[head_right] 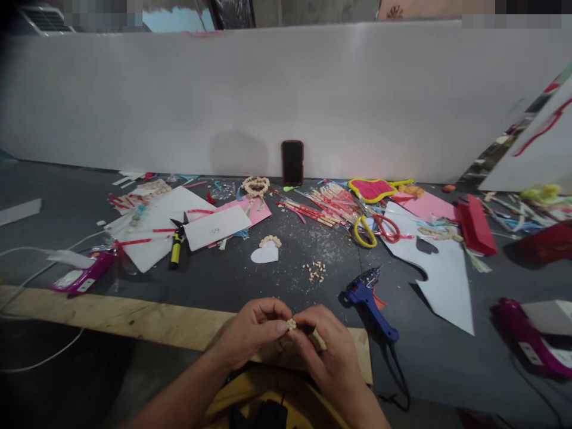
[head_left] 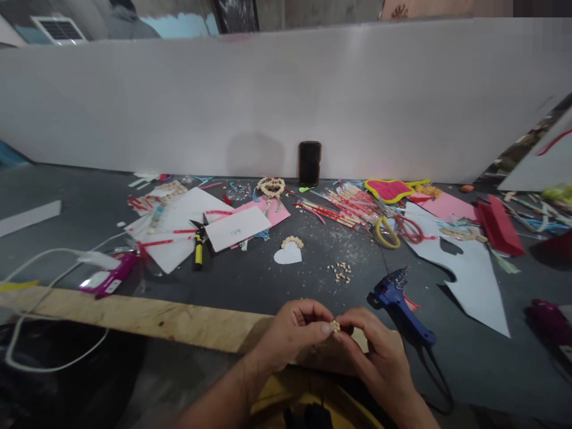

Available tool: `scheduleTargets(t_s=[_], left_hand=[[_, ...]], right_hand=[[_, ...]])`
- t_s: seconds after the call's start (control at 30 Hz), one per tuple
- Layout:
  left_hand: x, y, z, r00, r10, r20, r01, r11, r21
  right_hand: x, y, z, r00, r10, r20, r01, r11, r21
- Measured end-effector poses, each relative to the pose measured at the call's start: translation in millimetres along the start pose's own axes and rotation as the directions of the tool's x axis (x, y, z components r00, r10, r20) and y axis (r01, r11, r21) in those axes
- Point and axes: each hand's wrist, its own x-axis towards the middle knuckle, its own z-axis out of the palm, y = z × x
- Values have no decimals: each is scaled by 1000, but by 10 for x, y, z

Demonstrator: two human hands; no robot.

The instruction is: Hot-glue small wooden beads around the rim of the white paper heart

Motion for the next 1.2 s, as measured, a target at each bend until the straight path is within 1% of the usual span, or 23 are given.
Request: scheduleTargets(t_s=[0.1,0.2,0.33,0.57,0.73,0.83,0.97,1.2], left_hand=[[-6,-7,-16,999,33,31,-34,999,20],[-11,-7,-20,999,49,23,-50,997,56],[-14,15,-3,1000,25,-5,-24,998,53],[-15,15,8,1000,-1,-14,3,995,100],[-7,27,17,999,-24,-24,27,995,96],[-8,40,27,999,-33,-11,34,993,113],[-10,34,37,999,-48,-17,50,990,132],[-7,11,44,998,-56,-20,57,996,73]], right_hand=[[7,-10,2,1000,8,-12,-8,1000,1],[10,-12,-2,1000,5,-22,-5,1000,-4],[3,-4,-2,1000,-13,-25,12,1000,-20],[-14,3,-6,1000,23,0,-23,999,-49],[-23,25,-28,999,-16,40,17,999,-27],[-26,40,-21,999,-28,37,29,999,-26],[-26,55,-2,998,-42,49,45,997,-67],[-3,18,-7,995,-64,76,76,984,-159]])
